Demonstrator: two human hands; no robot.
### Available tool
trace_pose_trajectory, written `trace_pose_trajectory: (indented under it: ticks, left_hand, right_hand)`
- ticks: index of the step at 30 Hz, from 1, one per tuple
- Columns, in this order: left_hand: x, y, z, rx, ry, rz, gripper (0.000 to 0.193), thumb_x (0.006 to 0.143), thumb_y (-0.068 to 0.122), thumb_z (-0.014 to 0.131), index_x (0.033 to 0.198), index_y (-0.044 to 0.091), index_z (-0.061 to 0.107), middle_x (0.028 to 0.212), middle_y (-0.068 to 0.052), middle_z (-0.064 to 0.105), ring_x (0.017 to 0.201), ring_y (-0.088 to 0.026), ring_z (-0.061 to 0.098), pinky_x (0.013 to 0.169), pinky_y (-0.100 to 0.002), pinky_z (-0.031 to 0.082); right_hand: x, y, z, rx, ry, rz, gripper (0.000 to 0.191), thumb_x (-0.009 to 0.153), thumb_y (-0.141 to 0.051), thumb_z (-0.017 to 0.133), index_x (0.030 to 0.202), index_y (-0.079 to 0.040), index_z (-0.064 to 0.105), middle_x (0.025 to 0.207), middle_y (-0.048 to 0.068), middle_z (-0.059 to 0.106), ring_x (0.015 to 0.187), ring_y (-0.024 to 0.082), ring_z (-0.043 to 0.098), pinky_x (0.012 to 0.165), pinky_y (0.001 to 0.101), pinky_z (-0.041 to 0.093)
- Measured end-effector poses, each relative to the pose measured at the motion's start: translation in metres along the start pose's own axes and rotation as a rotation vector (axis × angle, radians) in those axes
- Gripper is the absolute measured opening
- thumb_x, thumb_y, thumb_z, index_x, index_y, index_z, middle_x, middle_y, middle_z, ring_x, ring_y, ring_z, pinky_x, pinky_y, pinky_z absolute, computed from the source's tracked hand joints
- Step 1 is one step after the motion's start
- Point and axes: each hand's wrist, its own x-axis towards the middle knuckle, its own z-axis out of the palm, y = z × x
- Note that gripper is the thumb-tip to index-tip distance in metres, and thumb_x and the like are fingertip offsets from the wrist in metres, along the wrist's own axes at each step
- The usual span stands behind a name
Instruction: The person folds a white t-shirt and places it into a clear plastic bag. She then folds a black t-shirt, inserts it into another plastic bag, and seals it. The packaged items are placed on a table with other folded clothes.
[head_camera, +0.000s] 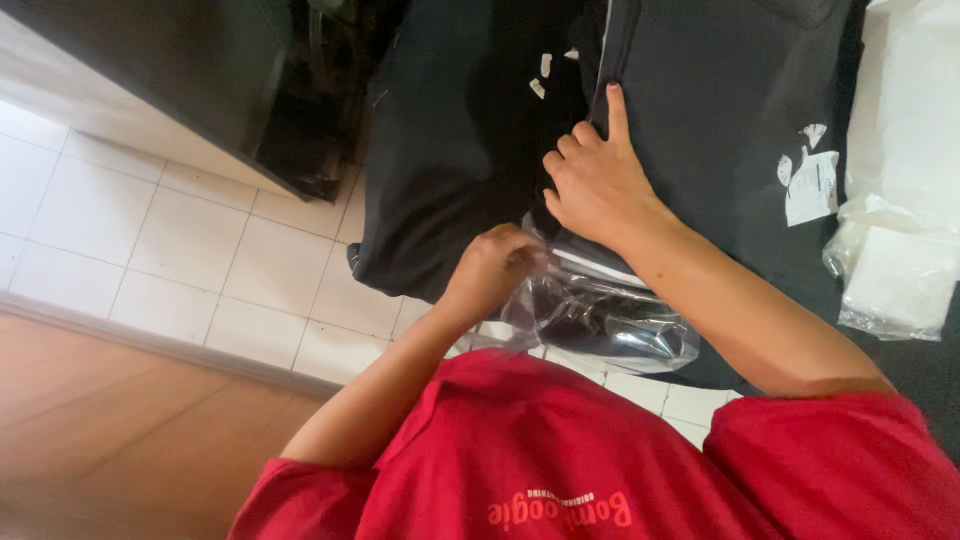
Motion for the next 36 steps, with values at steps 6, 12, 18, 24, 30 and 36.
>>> trace_pose_trajectory:
  ticks: [6,12,18,24,30,36]
  left_hand:
    - [0.005,-0.001,-0.009,0.245,0.055,0.572,0.016,0.082,0.007,0.068,0.098,0.008,0.064,0.11,-0.014,0.063,0.105,-0.035,0.06,0.096,-0.048,0.047]
    - [0.016,-0.016,0.006,-0.045,-0.118,0.466,0.02,0.086,0.006,0.068,0.103,0.008,0.058,0.105,-0.011,0.063,0.103,-0.033,0.06,0.099,-0.043,0.046]
    - [0.023,-0.02,-0.004,-0.078,-0.248,0.548,0.027,0.08,0.013,0.074,0.103,0.007,0.061,0.099,-0.013,0.061,0.099,-0.035,0.059,0.094,-0.045,0.045]
    - [0.022,-0.009,-0.018,0.165,-0.303,0.576,0.015,0.087,0.003,0.071,0.099,0.007,0.062,0.101,-0.01,0.061,0.103,-0.031,0.059,0.095,-0.043,0.049]
    - [0.023,0.008,0.002,0.112,0.012,0.799,0.02,0.082,0.0,0.07,0.097,0.007,0.06,0.107,-0.012,0.058,0.113,-0.036,0.055,0.105,-0.049,0.045]
    - [0.039,0.014,0.027,-0.082,0.042,0.747,0.021,0.084,-0.006,0.067,0.099,0.005,0.057,0.109,-0.012,0.06,0.109,-0.035,0.057,0.107,-0.048,0.047]
  right_hand:
    - [-0.003,-0.002,0.0,0.003,0.056,0.007,0.029,0.086,-0.038,0.075,0.092,-0.009,0.076,0.096,0.005,0.07,0.115,0.026,0.062,0.121,0.0702,0.013]
    - [-0.005,-0.001,0.001,-0.02,0.087,0.008,0.028,0.086,-0.036,0.074,0.092,-0.009,0.075,0.093,0.005,0.068,0.113,0.025,0.061,0.121,0.0699,0.014]
    - [-0.005,-0.002,-0.001,-0.013,0.094,0.011,0.021,0.086,-0.03,0.072,0.089,-0.009,0.074,0.091,0.005,0.065,0.109,0.025,0.06,0.121,0.0696,0.015]
    - [-0.008,-0.006,-0.001,0.003,0.108,0.039,0.014,0.087,-0.022,0.068,0.087,-0.009,0.073,0.087,0.006,0.063,0.107,0.026,0.06,0.122,0.0688,0.018]
    - [-0.006,-0.007,0.002,0.0,0.153,0.042,0.018,0.082,-0.016,0.067,0.096,-0.006,0.071,0.092,0.007,0.064,0.112,0.027,0.059,0.121,0.069,0.018]
    - [-0.009,0.011,0.006,0.598,0.537,0.225,0.043,0.087,0.01,0.055,0.128,0.002,0.066,0.124,0.016,0.07,0.126,0.03,0.061,0.117,0.0523,0.034]
